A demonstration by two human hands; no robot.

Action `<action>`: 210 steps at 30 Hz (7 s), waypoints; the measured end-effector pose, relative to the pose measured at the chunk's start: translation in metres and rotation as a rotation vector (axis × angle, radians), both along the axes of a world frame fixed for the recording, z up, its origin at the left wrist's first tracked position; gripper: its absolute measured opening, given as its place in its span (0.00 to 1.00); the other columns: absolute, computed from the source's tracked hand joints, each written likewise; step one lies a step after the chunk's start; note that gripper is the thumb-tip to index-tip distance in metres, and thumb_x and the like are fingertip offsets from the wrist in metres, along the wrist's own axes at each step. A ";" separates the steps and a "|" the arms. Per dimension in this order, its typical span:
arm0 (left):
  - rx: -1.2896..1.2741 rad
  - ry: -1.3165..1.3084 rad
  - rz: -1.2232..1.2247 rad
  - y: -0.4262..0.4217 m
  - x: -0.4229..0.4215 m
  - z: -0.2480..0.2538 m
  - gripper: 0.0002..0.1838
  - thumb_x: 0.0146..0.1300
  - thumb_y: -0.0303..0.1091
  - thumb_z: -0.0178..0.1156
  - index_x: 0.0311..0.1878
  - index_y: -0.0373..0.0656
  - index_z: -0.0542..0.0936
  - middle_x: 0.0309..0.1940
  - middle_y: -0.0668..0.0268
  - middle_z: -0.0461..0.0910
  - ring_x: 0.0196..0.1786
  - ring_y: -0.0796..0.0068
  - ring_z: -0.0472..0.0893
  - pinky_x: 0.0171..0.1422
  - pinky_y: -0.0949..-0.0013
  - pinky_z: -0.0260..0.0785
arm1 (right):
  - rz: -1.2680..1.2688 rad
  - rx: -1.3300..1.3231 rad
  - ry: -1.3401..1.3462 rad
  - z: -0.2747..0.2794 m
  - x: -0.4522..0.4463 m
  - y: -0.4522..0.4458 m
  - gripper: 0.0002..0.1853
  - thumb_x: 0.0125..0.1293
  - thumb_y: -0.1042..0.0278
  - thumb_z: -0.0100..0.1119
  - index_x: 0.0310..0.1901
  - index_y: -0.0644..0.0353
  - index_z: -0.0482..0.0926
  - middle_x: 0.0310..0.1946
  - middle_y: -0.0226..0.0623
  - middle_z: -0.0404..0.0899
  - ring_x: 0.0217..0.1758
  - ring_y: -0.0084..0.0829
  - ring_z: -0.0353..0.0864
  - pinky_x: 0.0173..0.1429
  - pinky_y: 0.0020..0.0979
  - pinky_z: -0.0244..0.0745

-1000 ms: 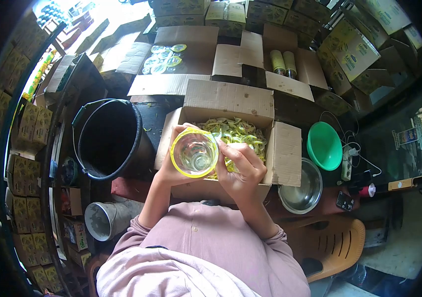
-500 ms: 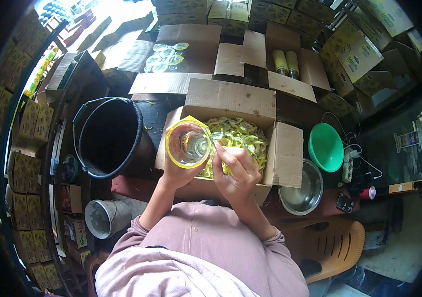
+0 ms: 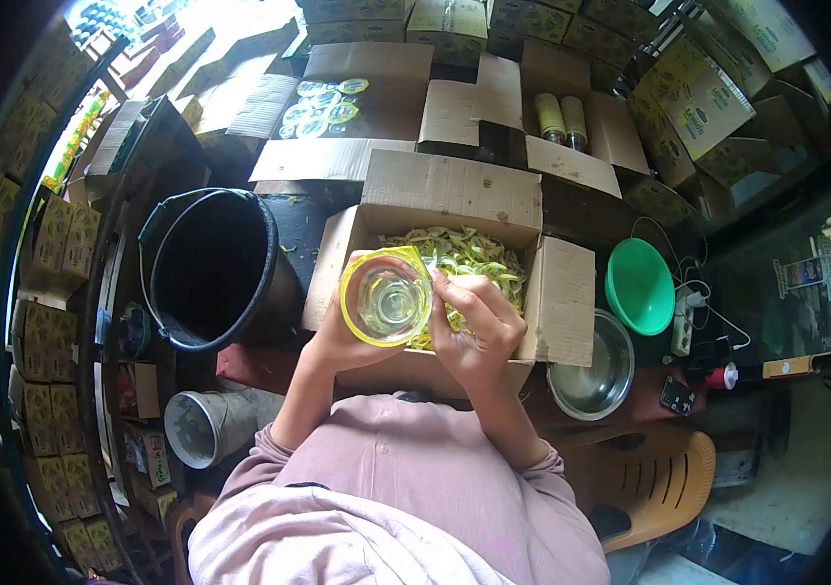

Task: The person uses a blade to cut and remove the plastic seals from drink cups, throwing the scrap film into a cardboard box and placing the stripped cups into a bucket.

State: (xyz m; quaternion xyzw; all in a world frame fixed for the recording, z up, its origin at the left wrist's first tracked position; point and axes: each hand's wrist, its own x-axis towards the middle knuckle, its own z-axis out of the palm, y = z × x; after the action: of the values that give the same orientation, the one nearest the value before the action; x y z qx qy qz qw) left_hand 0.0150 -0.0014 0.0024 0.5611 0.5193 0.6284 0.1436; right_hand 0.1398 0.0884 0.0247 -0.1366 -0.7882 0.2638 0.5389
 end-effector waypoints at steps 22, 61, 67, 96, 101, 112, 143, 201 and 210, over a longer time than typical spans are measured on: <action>0.058 -0.117 0.057 0.006 0.003 -0.005 0.35 0.41 0.27 0.70 0.53 0.38 0.63 0.46 0.61 0.66 0.50 0.70 0.72 0.55 0.68 0.66 | -0.109 -0.058 0.023 -0.010 0.004 -0.022 0.12 0.45 0.83 0.64 0.34 0.63 0.79 0.26 0.38 0.78 0.28 0.27 0.79 0.33 0.24 0.75; 0.005 -0.340 -0.091 0.006 0.008 -0.010 0.37 0.46 0.27 0.67 0.56 0.39 0.56 0.48 0.61 0.62 0.55 0.72 0.66 0.57 0.70 0.64 | -0.154 -0.016 0.023 -0.006 0.007 -0.025 0.11 0.44 0.82 0.64 0.33 0.63 0.79 0.25 0.37 0.78 0.28 0.28 0.80 0.32 0.25 0.75; 0.023 -0.332 -0.019 0.006 0.015 -0.009 0.39 0.46 0.25 0.67 0.59 0.40 0.52 0.51 0.60 0.60 0.57 0.70 0.64 0.59 0.67 0.62 | -0.160 -0.003 0.021 -0.006 0.004 -0.025 0.12 0.44 0.82 0.64 0.33 0.63 0.79 0.25 0.37 0.78 0.28 0.29 0.80 0.32 0.25 0.75; -0.143 0.058 -0.046 -0.009 0.009 -0.006 0.48 0.49 0.37 0.66 0.62 0.40 0.41 0.52 0.54 0.60 0.58 0.65 0.64 0.63 0.63 0.56 | -0.147 0.028 -0.027 -0.002 0.009 -0.009 0.17 0.42 0.84 0.62 0.38 0.61 0.80 0.25 0.35 0.77 0.27 0.27 0.79 0.32 0.25 0.74; -0.053 -0.274 -0.220 -0.006 0.008 -0.005 0.43 0.49 0.36 0.65 0.62 0.38 0.49 0.53 0.56 0.63 0.58 0.65 0.64 0.64 0.64 0.54 | -0.105 -0.047 -0.041 0.000 0.007 -0.005 0.16 0.44 0.84 0.63 0.38 0.61 0.80 0.25 0.36 0.77 0.27 0.26 0.79 0.32 0.25 0.74; 0.038 -0.256 -0.153 -0.001 0.006 -0.009 0.39 0.48 0.38 0.62 0.62 0.36 0.54 0.52 0.57 0.65 0.57 0.67 0.66 0.63 0.64 0.57 | -0.150 0.046 -0.036 -0.002 0.013 -0.011 0.13 0.46 0.83 0.63 0.35 0.60 0.79 0.25 0.35 0.76 0.26 0.27 0.78 0.31 0.25 0.73; -0.044 0.055 0.091 0.000 0.005 0.003 0.35 0.35 0.25 0.70 0.51 0.37 0.66 0.47 0.56 0.66 0.51 0.60 0.69 0.55 0.65 0.64 | -0.112 -0.079 -0.066 -0.002 0.015 -0.014 0.12 0.46 0.83 0.63 0.35 0.61 0.79 0.24 0.36 0.77 0.26 0.25 0.78 0.31 0.24 0.73; 0.034 -0.053 -0.060 0.005 0.018 -0.013 0.47 0.44 0.22 0.63 0.61 0.41 0.41 0.52 0.50 0.63 0.56 0.60 0.68 0.61 0.61 0.60 | -0.178 -0.036 -0.069 -0.007 0.021 -0.012 0.13 0.45 0.82 0.63 0.36 0.60 0.79 0.27 0.37 0.78 0.29 0.29 0.80 0.33 0.26 0.75; 0.081 -0.034 -0.011 0.007 0.017 -0.016 0.45 0.46 0.22 0.65 0.60 0.43 0.43 0.51 0.51 0.65 0.54 0.60 0.70 0.57 0.62 0.64 | -0.191 -0.025 -0.065 -0.008 0.020 -0.015 0.13 0.45 0.82 0.64 0.35 0.59 0.80 0.27 0.37 0.78 0.28 0.29 0.80 0.33 0.26 0.75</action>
State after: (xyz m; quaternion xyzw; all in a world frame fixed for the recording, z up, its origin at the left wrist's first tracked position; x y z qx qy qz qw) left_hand 0.0323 0.0055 -0.0135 0.5584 0.4878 0.6577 0.1330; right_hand 0.1596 0.0736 0.0163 -0.2264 -0.7853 0.2166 0.5341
